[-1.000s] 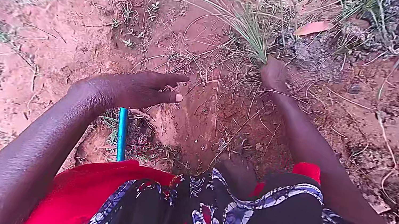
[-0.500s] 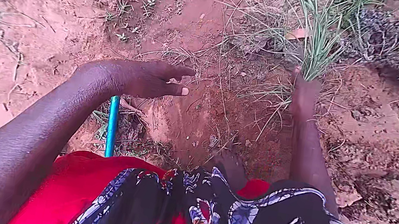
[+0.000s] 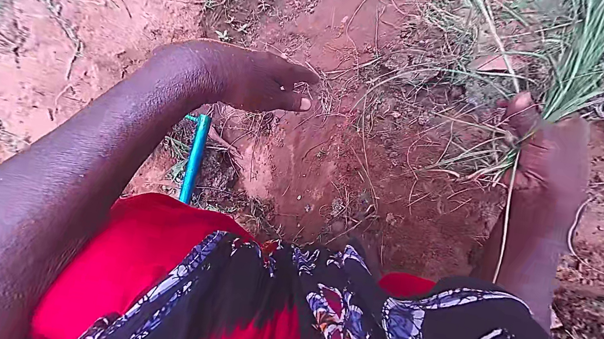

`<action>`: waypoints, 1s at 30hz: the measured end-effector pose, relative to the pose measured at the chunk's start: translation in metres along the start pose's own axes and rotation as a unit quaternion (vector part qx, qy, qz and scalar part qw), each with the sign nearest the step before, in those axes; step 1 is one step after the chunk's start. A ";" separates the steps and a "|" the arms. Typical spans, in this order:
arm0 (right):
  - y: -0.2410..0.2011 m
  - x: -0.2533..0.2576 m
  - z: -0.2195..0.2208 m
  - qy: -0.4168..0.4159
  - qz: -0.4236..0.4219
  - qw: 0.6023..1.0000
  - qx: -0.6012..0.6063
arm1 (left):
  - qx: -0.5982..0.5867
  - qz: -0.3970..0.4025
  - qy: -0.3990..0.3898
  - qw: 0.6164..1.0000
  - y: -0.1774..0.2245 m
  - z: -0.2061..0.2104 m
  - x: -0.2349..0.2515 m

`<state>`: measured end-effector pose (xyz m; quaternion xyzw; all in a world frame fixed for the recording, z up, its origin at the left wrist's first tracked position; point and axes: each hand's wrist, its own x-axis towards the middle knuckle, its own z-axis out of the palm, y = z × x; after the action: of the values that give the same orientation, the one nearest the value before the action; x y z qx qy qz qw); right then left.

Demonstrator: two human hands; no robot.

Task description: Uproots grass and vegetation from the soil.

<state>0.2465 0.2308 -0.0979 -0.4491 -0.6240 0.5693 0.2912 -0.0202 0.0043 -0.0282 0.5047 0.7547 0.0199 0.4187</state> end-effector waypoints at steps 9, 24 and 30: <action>-0.028 -0.007 -0.007 0.100 -0.107 0.986 0.076 | 0.036 -0.040 0.050 0.997 0.015 -0.006 -0.028; 0.079 0.106 0.231 -0.325 -0.149 0.809 -0.467 | 0.010 -0.075 0.094 0.993 -0.019 -0.012 -0.037; 0.137 0.114 0.289 -0.399 -0.166 0.680 -0.592 | -0.023 -0.087 0.085 0.992 -0.028 -0.013 -0.041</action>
<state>-0.0237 0.1960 -0.3007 -0.1469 -0.9523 0.1484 -0.2225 -0.0438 -0.0358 -0.0070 0.4240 0.8280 0.0437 0.3644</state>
